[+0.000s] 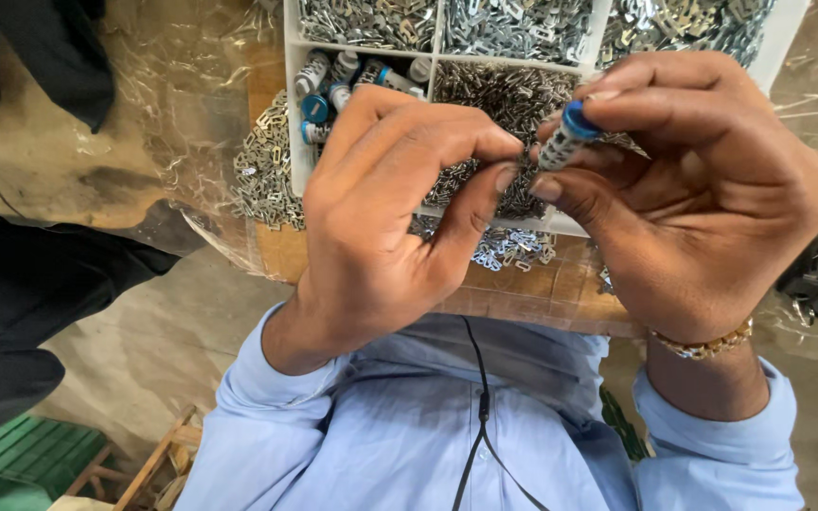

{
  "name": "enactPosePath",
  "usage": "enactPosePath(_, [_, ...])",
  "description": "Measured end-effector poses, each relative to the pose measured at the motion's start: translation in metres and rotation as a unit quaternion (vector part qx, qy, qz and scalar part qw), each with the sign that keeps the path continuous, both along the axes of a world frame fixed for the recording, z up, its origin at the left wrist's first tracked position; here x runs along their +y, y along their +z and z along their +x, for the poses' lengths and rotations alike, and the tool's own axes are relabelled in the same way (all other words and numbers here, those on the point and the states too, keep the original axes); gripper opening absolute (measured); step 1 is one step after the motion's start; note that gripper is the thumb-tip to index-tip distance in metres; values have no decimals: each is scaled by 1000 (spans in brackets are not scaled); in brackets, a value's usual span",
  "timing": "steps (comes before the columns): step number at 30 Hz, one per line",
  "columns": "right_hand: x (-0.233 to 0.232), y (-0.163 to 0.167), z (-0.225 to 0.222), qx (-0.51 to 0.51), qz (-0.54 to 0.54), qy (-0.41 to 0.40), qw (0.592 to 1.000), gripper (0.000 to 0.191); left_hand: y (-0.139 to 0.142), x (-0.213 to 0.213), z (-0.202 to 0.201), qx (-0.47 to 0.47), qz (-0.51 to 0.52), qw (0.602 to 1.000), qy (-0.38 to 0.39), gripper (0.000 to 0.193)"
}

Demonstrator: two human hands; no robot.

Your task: The person repeatedly picks up small metal key pins from a pile on the table and inserts them into a small cylindrical container with a blue cap. They hold the container in one hand and use the other to place the pins inside, repeating this action throughout the clip.

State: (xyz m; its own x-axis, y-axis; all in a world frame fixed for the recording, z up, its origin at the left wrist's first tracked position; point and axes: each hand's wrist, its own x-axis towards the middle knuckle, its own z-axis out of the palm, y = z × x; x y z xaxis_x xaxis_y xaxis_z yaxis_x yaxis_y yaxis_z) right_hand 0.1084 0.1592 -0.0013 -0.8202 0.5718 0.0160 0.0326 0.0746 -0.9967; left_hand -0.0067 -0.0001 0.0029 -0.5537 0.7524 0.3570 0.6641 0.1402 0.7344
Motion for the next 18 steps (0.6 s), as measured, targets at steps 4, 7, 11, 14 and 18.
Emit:
enactPosePath(4, [-1,-2,2,3,21,6,1000,29,0,0,3,-45,18,999,-6,10])
enactPosePath(7, [0,-7,6,9,21,8,1000,28,-2,3,4,-49,19,999,-8,12])
enactPosePath(11, [3,-12,12,15,65,31,997,26,-2,1,4,-46,5,999,-13,12])
enactPosePath(14, [5,-13,11,20,99,46,994,23,-1,-1,4,-58,10,998,-5,11])
enactPosePath(18, [6,-11,5,19,99,33,994,28,1,1,6,-54,13,998,9,11])
